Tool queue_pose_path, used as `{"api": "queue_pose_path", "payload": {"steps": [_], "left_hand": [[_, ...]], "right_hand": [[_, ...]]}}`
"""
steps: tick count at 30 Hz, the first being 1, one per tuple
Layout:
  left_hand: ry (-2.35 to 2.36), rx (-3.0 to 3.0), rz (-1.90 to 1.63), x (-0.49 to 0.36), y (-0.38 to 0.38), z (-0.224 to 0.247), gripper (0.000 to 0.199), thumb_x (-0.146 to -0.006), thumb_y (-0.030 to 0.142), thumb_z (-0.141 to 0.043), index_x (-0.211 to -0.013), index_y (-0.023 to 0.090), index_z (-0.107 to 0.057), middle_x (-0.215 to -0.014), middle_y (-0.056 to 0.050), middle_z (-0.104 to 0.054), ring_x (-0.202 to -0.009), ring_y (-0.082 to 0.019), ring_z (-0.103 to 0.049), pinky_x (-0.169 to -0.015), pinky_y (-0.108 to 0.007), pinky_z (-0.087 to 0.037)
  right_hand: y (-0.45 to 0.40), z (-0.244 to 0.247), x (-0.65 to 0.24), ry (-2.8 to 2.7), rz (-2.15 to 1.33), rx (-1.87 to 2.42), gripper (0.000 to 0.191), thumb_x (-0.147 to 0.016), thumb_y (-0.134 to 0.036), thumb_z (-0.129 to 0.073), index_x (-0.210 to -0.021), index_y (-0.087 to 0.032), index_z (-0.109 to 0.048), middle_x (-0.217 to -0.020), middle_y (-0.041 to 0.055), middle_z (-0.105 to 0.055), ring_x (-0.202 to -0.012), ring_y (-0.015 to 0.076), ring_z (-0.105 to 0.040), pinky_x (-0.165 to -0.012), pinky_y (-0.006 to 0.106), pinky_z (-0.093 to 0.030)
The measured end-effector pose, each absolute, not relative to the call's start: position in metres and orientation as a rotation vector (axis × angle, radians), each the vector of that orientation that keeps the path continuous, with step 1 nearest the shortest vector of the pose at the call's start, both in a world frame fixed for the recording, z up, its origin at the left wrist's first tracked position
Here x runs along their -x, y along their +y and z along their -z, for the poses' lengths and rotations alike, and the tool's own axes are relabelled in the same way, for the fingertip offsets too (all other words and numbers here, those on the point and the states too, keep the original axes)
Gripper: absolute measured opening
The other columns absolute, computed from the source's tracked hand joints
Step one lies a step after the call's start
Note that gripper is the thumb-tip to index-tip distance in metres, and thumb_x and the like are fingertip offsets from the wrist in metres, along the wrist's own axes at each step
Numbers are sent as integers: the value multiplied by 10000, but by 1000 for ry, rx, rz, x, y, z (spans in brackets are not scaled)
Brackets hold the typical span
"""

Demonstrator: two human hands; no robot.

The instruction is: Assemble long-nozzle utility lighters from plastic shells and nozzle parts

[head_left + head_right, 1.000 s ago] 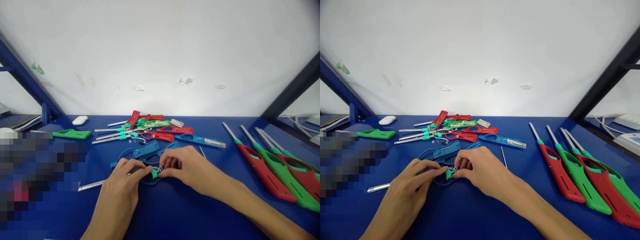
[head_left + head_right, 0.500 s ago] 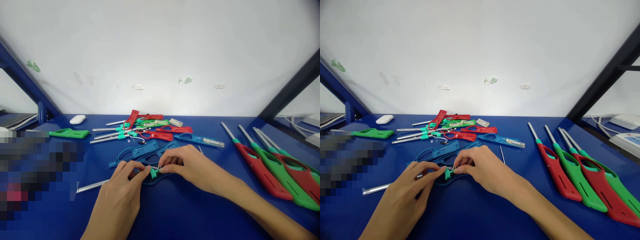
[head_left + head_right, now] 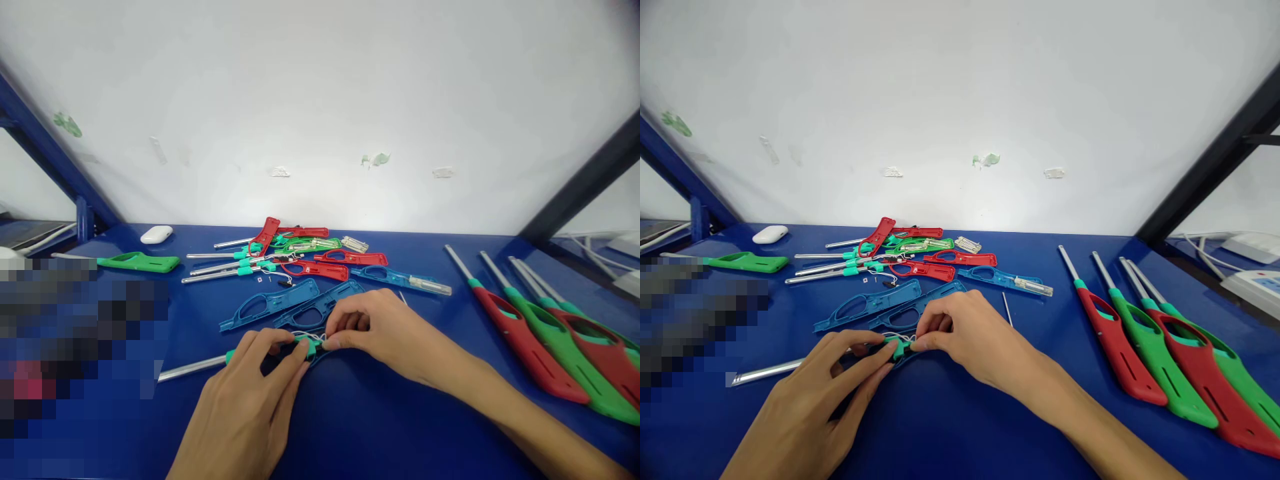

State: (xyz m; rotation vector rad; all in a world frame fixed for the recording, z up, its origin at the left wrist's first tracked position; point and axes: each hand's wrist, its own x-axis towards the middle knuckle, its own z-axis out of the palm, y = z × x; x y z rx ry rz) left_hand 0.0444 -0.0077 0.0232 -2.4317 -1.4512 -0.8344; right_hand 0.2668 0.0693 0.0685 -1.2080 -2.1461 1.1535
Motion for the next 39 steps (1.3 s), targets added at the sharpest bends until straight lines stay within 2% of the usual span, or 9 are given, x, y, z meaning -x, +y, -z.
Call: {"api": "queue_pose_path", "payload": {"steps": [8, 16, 22, 25, 27, 30, 32, 35, 39], "left_hand": [[-1403, 2495, 800, -44, -7, -22, 301, -1005, 144, -510, -1249, 270, -633, -1081, -52, -639, -944, -212, -648, -695, -391, -666], [-1409, 2507, 715, -45, -12, -27, 321, -1007, 194, -504, -1305, 238, -614, -1097, -84, -637, -944, -240, -666, -695, -419, -663], [-1380, 2524, 606, -43, -10, -36, 490, -887, -10, -454, -1276, 229, -633, -1057, -73, -665, -925, -247, -677, -666, -409, -673], [-1348, 2542, 535, -39, -8, -40, 525, -849, -66, -454, -1218, 256, -644, -1038, -48, -667, -910, -242, -676, -640, -393, -666], [-1323, 2540, 531, -38, -5, -39, 504, -871, -68, -454, -1196, 267, -643, -1097, -51, -665, -937, -246, -668, -600, -363, -640], [-1263, 2526, 554, -37, 3, -36, 429, -919, -44, -465, -1189, 242, -637, -1305, -87, -642, -1163, -293, -629, -743, -412, -639], [-1173, 2551, 582, -36, 11, -34, 352, -959, -8, -461, -1148, 227, -642, -1302, -73, -671, -1230, -271, -614, -909, -429, -599], [-1020, 2600, 619, -34, 22, -33, 332, -1020, 46, -377, -1048, 234, -649, -1103, -20, -739, -1026, -174, -680, -880, -331, -539], [-940, 2592, 636, -33, 27, -34, 355, -1049, 92, -309, -986, 234, -629, -994, -10, -722, -846, -152, -660, -761, -301, -482]], "right_hand": [[71, -67, -266, -2145, -1148, 1228, 112, -875, -265, -786, -771, -231, -760, -712, -48, -739, -667, 115, -667, -615, 208, -486], [70, -64, -263, -2131, -1135, 1263, 90, -830, -218, -809, -759, -226, -756, -713, -31, -748, -680, 138, -692, -628, 233, -507], [70, -73, -268, -2215, -1079, 1256, 89, -862, -325, -810, -882, -253, -763, -764, -36, -741, -713, 148, -693, -644, 252, -503], [69, -77, -276, -2307, -909, 1260, 306, -763, -443, -895, -1008, -309, -772, -953, -15, -717, -898, 202, -662, -767, 314, -476], [71, -76, -281, -2373, -819, 1242, 389, -730, -455, -922, -1061, -326, -765, -1076, 3, -684, -1050, 244, -618, -872, 353, -445], [74, -72, -284, -2455, -759, 1196, 307, -793, -434, -889, -1043, -307, -763, -1043, 8, -667, -1052, 241, -598, -879, 357, -426], [75, -69, -284, -2481, -741, 1172, 290, -804, -437, -882, -1028, -296, -763, -993, 2, -661, -998, 223, -603, -847, 343, -428], [77, -69, -282, -2480, -736, 1161, 310, -785, -451, -894, -1010, -281, -766, -992, -2, -669, -977, 210, -615, -818, 323, -436], [78, -69, -280, -2455, -746, 1167, 308, -745, -436, -922, -976, -281, -791, -978, -10, -707, -940, 198, -637, -786, 308, -443]]}}
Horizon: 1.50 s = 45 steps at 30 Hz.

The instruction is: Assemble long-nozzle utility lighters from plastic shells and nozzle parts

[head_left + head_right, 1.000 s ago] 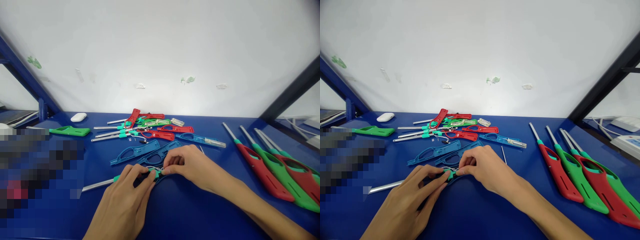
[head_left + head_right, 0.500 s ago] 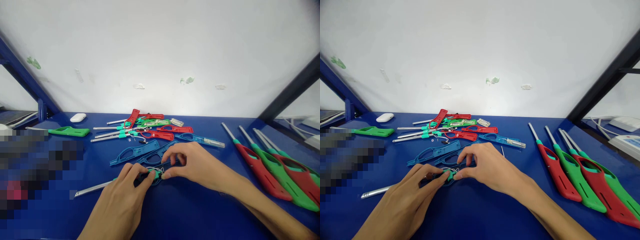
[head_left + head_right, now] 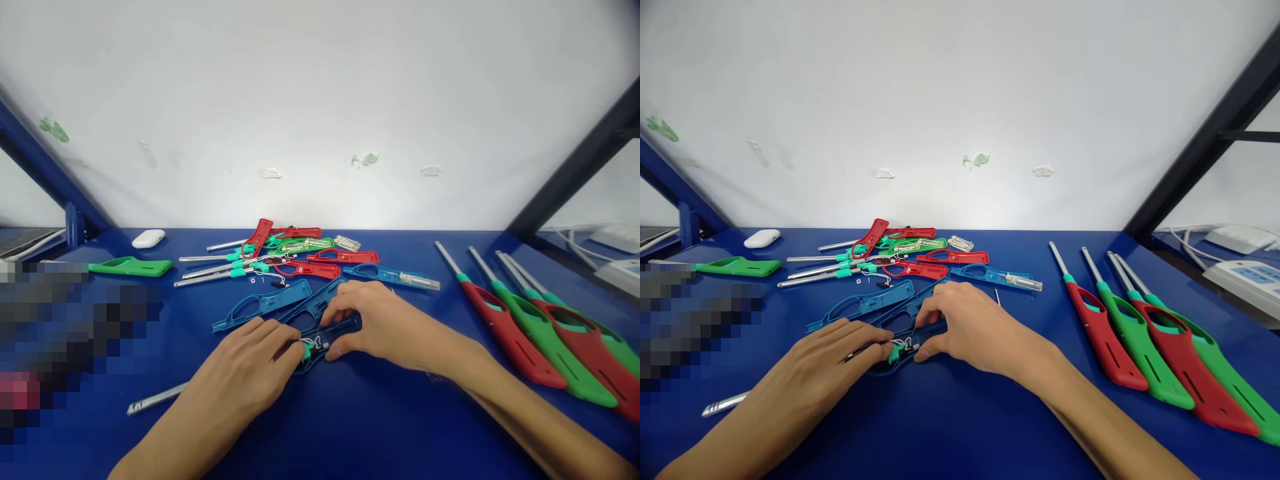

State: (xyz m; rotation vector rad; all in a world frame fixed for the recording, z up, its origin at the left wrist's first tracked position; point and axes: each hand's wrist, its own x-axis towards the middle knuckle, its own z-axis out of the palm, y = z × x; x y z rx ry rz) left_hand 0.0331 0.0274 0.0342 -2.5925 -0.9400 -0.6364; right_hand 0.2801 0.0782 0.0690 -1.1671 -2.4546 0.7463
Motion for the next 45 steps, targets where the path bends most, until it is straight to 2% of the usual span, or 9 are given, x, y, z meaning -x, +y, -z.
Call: {"api": "queue_pose_path", "payload": {"steps": [9, 13, 19, 23, 27, 30, 33, 38, 45], "left_hand": [[-943, 2653, 496, -33, 34, -34, 266, -947, 16, -407, -927, 236, -554, -921, 15, -625, -756, -147, -586, -687, -258, -446], [-941, 2666, 495, -34, 37, -35, 264, -954, 14, -411, -916, 228, -561, -911, 12, -631, -743, -146, -588, -667, -251, -455], [-1095, 2675, 503, -34, 24, -42, 409, -938, -30, -412, -1079, 273, -647, -1153, -4, -694, -942, -145, -692, -811, -260, -545], [-1279, 2629, 611, -30, 19, -32, 387, -1017, 101, -440, -1211, 356, -657, -1267, 5, -672, -996, -135, -719, -826, -247, -593], [-1458, 2518, 764, -24, 12, -20, 325, -1058, 319, -483, -1356, 374, -601, -1323, -19, -653, -1110, -192, -710, -922, -349, -618], [-1554, 2451, 839, -21, 3, -19, 277, -1033, 396, -553, -1293, 379, -646, -1267, -3, -679, -1102, -196, -713, -953, -366, -616], [-1576, 2426, 908, -22, -1, -22, 229, -1029, 414, -565, -1214, 369, -692, -1195, 12, -708, -1033, -165, -731, -933, -323, -623], [-1499, 2428, 1018, -30, -1, -29, 218, -1036, 411, -552, -1076, 362, -760, -1039, 37, -749, -907, -111, -749, -846, -225, -626], [-1523, 2414, 1047, -33, 0, -32, 255, -1036, 410, -537, -991, 343, -779, -992, 32, -749, -865, -104, -753, -793, -204, -624]], "right_hand": [[80, -68, -279, -2463, -713, 1131, 265, -725, -407, -935, -945, -293, -841, -869, -3, -716, -814, 186, -622, -674, 296, -385], [79, -71, -278, -2486, -705, 1117, 242, -735, -404, -929, -932, -294, -841, -891, -9, -734, -847, 188, -634, -681, 289, -379], [75, -73, -280, -2476, -686, 1163, 280, -744, -424, -920, -973, -295, -823, -936, 1, -732, -869, 202, -647, -716, 296, -413], [73, -70, -283, -2451, -712, 1164, 324, -762, -439, -907, -1024, -286, -793, -1037, 9, -737, -973, 226, -666, -812, 320, -457], [69, -70, -285, -2419, -763, 1129, 370, -770, -486, -894, -1064, -302, -766, -1067, -7, -745, -1004, 223, -669, -843, 324, -477], [65, -72, -283, -2378, -763, 1093, 307, -860, -538, -804, -1057, -306, -763, -1072, -15, -753, -1020, 213, -666, -869, 332, -475], [62, -73, -278, -2346, -751, 1046, 167, -956, -435, -728, -1039, -293, -762, -1071, -23, -761, -1011, 182, -671, -899, 325, -469], [61, -67, -269, -2347, -767, 954, 53, -965, -280, -724, -974, -265, -775, -993, -40, -768, -942, 138, -678, -891, 278, -474], [60, -63, -266, -2311, -782, 1000, 70, -938, -212, -720, -901, -250, -764, -921, -37, -754, -857, 133, -668, -808, 278, -481]]}}
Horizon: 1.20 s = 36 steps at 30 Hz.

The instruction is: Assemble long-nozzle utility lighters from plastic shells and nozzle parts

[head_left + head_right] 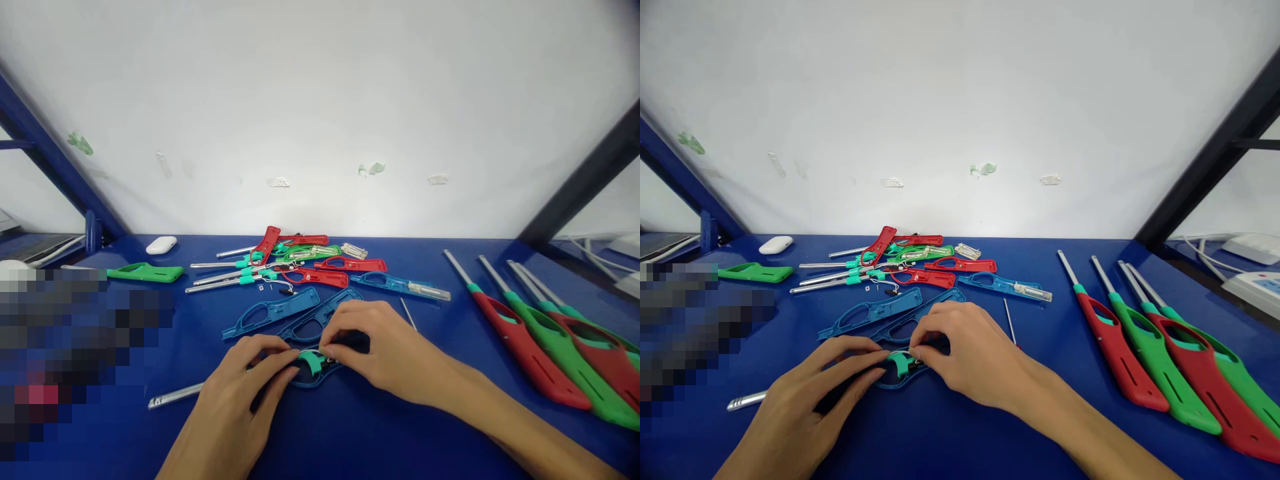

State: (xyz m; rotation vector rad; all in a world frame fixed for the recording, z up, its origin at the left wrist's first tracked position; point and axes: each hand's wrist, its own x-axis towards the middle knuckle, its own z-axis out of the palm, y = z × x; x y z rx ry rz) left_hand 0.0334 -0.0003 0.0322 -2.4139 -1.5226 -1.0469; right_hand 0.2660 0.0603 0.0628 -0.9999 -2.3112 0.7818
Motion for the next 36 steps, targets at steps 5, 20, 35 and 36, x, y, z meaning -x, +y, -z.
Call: {"api": "queue_pose_path", "payload": {"steps": [5, 20, 35, 36], "left_hand": [[-1541, 2418, 1055, -32, 0, -30, 240, -1037, 384, -534, -994, 344, -767, -986, 34, -720, -848, -88, -742, -769, -181, -604], [-1666, 2311, 1191, -39, 1, -51, 380, -1042, 337, -481, -1389, 466, -567, -1135, 54, -741, -946, -176, -733, -795, -336, -585], [-1402, 2549, 1162, -136, 126, -207, 353, -992, 417, -642, -1261, 187, -626, -1273, -87, -660, -1090, -213, -673, -940, -444, -586], [-1419, 2547, 1120, -120, 133, -193, 363, -990, 417, -645, -1270, 187, -621, -1283, -88, -655, -1097, -217, -671, -942, -447, -586]], "right_hand": [[59, -61, -264, -2255, -834, 1088, 83, -899, -189, -721, -860, -255, -754, -891, -33, -739, -823, 140, -660, -759, 288, -483], [76, -68, -273, -1985, -790, 1107, 184, -1022, -324, -589, -939, -230, -723, -869, -9, -740, -792, 142, -660, -713, 279, -516], [109, -51, -308, -1985, -186, 1375, 315, -1019, -375, -646, -1276, -195, -643, -1282, 92, -670, -1056, 222, -690, -900, 438, -598], [112, -51, -311, -2006, -132, 1391, 308, -1020, -375, -644, -1272, -198, -646, -1288, 91, -669, -1065, 224, -688, -909, 441, -595]]}}
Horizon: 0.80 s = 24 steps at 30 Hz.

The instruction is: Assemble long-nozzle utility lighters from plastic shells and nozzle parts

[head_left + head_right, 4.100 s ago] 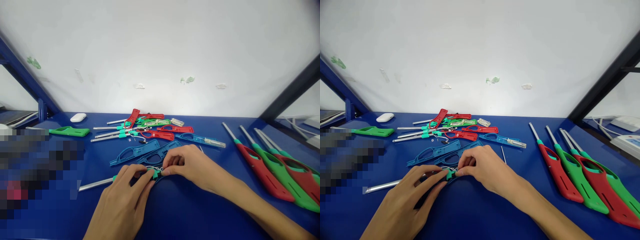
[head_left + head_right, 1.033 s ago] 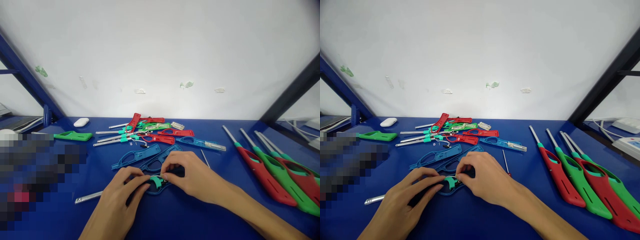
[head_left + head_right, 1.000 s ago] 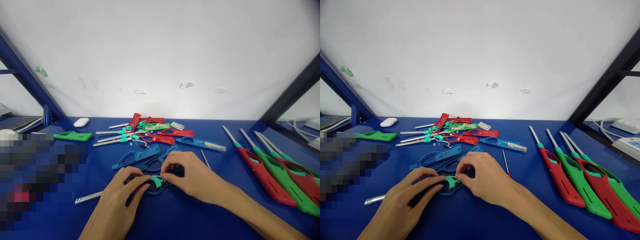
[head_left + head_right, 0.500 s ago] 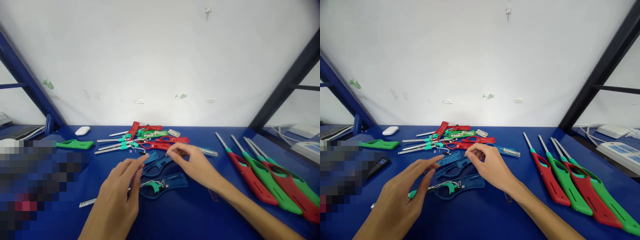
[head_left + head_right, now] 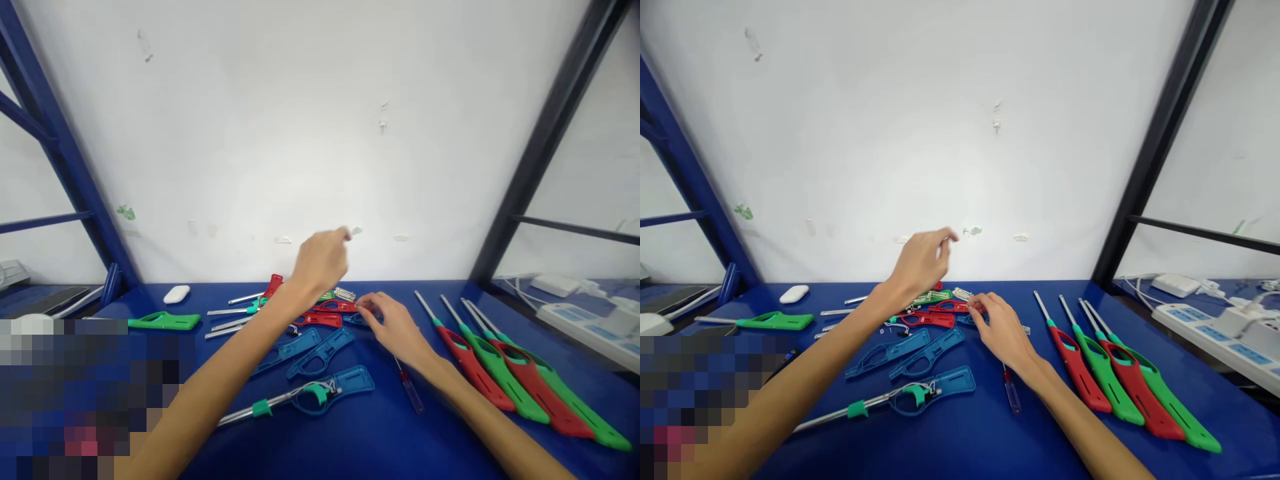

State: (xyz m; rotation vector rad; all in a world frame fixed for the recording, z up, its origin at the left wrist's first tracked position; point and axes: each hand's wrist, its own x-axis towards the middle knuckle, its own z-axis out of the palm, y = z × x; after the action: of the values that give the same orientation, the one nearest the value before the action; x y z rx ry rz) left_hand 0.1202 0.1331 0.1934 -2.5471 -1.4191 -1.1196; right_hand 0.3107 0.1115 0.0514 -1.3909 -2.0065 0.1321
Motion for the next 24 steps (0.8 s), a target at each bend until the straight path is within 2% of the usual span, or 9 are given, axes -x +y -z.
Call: {"api": "queue_pose_path", "payload": {"steps": [5, 8, 16, 24], "left_hand": [[-1572, 2465, 1002, -47, 134, -118, 373, -992, 420, -641, -1284, 191, -613, -1290, -90, -650, -1092, -216, -670, -935, -444, -588], [-1590, 2483, 888, -32, 123, -92, 374, -990, 418, -644, -1285, 190, -613, -1299, -91, -646, -1109, -222, -667, -947, -452, -584], [-1582, 2529, 609, -27, 117, -82, 371, -990, 417, -643, -1283, 191, -614, -1298, -91, -647, -1106, -220, -667, -943, -449, -585], [-1623, 2530, 586, -20, 111, -80, 383, -988, 418, -647, -1289, 186, -609, -1293, -91, -647, -1102, -222, -669, -935, -448, -588]], "right_hand": [[134, -54, -313, -2163, 58, 1460, 308, -1020, -372, -643, -1280, -206, -646, -1318, 95, -658, -1096, 231, -679, -932, 452, -587], [161, -57, -307, -2267, 125, 1496, 320, -1018, -372, -647, -1291, -205, -641, -1332, 98, -652, -1112, 237, -676, -940, 460, -585], [216, -58, -287, -2457, 246, 1632, 353, -1009, -375, -661, -1308, -190, -628, -1316, 97, -655, -1094, 241, -684, -918, 460, -593], [218, -59, -295, -2470, 331, 1662, 339, -1010, -373, -659, -1294, -188, -635, -1305, 96, -661, -1089, 238, -685, -919, 458, -592]]}}
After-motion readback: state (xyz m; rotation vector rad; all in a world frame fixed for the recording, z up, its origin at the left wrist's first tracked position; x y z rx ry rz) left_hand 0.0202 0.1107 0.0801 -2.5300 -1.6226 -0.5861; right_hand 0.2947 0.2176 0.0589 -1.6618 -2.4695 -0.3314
